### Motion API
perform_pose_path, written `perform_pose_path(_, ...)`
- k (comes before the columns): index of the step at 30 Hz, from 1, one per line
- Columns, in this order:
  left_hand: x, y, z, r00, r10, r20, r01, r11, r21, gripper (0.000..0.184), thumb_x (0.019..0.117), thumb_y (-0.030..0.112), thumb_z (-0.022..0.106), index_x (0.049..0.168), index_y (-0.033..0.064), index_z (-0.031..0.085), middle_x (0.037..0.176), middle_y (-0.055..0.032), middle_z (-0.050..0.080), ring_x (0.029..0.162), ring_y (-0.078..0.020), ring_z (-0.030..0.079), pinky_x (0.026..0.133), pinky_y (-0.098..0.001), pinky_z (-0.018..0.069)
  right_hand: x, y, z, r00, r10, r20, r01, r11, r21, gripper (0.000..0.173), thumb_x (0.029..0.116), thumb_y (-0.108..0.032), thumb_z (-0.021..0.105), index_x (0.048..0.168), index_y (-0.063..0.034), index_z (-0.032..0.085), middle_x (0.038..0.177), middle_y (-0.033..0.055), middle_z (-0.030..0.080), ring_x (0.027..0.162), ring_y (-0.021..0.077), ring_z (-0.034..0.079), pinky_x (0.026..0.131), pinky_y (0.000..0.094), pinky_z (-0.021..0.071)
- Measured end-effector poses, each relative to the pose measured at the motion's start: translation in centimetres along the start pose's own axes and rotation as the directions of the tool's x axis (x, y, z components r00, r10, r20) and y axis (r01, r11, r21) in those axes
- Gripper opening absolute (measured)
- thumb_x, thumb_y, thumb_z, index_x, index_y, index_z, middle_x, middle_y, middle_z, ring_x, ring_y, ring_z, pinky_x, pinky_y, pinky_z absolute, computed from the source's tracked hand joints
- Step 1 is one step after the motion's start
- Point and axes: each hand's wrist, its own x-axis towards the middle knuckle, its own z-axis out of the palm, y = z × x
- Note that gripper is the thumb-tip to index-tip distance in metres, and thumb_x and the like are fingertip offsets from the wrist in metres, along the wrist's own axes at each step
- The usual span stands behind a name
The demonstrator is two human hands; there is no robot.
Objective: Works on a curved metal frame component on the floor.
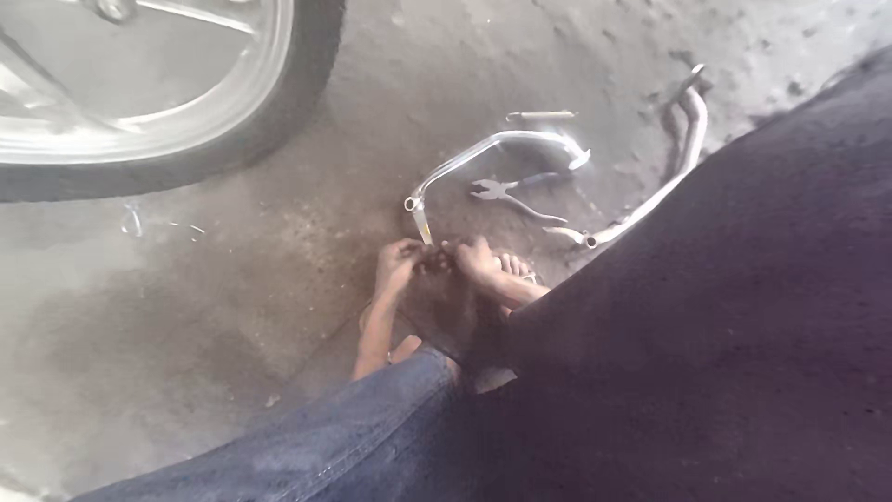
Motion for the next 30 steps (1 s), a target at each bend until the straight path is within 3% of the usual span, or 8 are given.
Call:
perform_pose_path(3,-0.7,1.2,0.3,0.999,0.002,-0.051,0.002,0.998,0.069,0.019,0.1002,0.015,0.066,0.109,-0.001,0.071,0.085,-0.0088,0.073,0.06,-0.0087,0.061,0.053,-0.0235,0.0506,0.1,0.0,0.2,0.999,-0.035,0.025,0.035,0.999,-0.003,0.02,0.1051,-0.017,0.057,0.11,0.0018,0.063,0.081,0.0084,0.069,0.064,0.0144,0.066,0.06,0.0296,0.0579)
perform_pose_path(4,-1.1,3.8,0.5,0.988,-0.146,-0.052,0.153,0.974,0.168,0.02,0.1022,0.014,0.062,0.114,-0.0011,0.069,0.092,-0.0108,0.072,0.067,-0.0117,0.063,0.061,-0.027,0.0534,0.1,-0.1,0.2,0.998,-0.05,0.037,0.051,0.999,-0.016,0.02,0.1051,-0.016,0.056,0.109,0.0023,0.063,0.08,0.0082,0.068,0.063,0.0139,0.066,0.06,0.0293,0.0578)
perform_pose_path(5,-1.2,7.4,0.5,0.9,-0.436,0.006,0.424,0.877,0.228,0.025,0.1061,0.013,0.055,0.127,0.0032,0.063,0.11,-0.0097,0.068,0.087,-0.0148,0.062,0.084,-0.033,0.0522,0.0,0.1,0.2,0.997,-0.059,0.044,0.061,0.998,-0.032,0.019,0.1051,-0.015,0.056,0.106,0.0026,0.063,0.08,0.0076,0.069,0.063,0.0131,0.066,0.06,0.0291,0.0578)
perform_pose_path(6,-1.6,4.4,0.6,0.985,-0.168,-0.049,0.175,0.96,0.217,0.02,0.1021,0.014,0.062,0.115,0.0002,0.069,0.096,-0.0089,0.072,0.075,-0.0092,0.065,0.071,-0.0275,0.056,-0.1,0.2,0.1,0.997,-0.062,0.046,0.064,0.997,-0.038,0.02,0.1052,-0.015,0.056,0.105,0.0034,0.064,0.08,0.0085,0.07,0.063,0.0139,0.067,0.061,0.0299,0.059)
perform_pose_path(8,-0.8,0.9,0.3,0.996,0.072,-0.046,-0.066,0.991,0.121,0.017,0.0996,0.015,0.067,0.107,0.0013,0.072,0.089,-0.0051,0.072,0.07,-0.0045,0.065,0.066,-0.0241,0.0561,-0.1,0.0,0.0,0.997,-0.062,0.04,0.063,0.998,-0.03,0.021,0.1058,-0.015,0.056,0.108,0.0039,0.064,0.083,0.0104,0.072,0.065,0.016,0.07,0.063,0.0316,0.0608)
perform_pose_path(12,-0.5,0.8,0.1,0.999,0.022,-0.029,-0.02,0.997,0.073,0.014,0.0997,0.014,0.067,0.107,0.0032,0.072,0.086,-0.0035,0.072,0.065,-0.0051,0.063,0.061,-0.0244,0.0546,-0.2,0.1,0.4,0.997,-0.072,0.042,0.069,0.996,0.048,0.02,0.1062,-0.013,0.054,0.107,0.0051,0.064,0.083,0.0126,0.072,0.066,0.0179,0.071,0.064,0.0325,0.0617)
perform_pose_path(20,-0.4,0.4,0.1,0.999,0.028,-0.028,-0.027,1.0,0.013,0.016,0.0999,0.016,0.067,0.107,0.0037,0.073,0.085,-0.0042,0.073,0.062,-0.0079,0.062,0.057,-0.0256,0.0532,0.0,0.5,0.6,0.993,-0.104,0.056,0.105,0.994,-0.026,0.019,0.1056,-0.012,0.055,0.107,0.0052,0.063,0.083,0.0125,0.072,0.066,0.0183,0.07,0.064,0.034,0.0615)
perform_pose_path(30,-0.6,0.6,-0.2,0.999,-0.009,-0.043,0.012,0.997,0.074,0.016,0.1012,0.016,0.065,0.11,0.005,0.072,0.088,-0.0042,0.073,0.064,-0.0073,0.062,0.056,-0.0247,0.0514,0.6,0.2,0.2,0.993,-0.09,0.082,0.09,0.996,0.007,0.021,0.106,-0.013,0.055,0.109,0.0062,0.062,0.082,0.0129,0.073,0.069,0.0195,0.072,0.068,0.0354,0.0626)
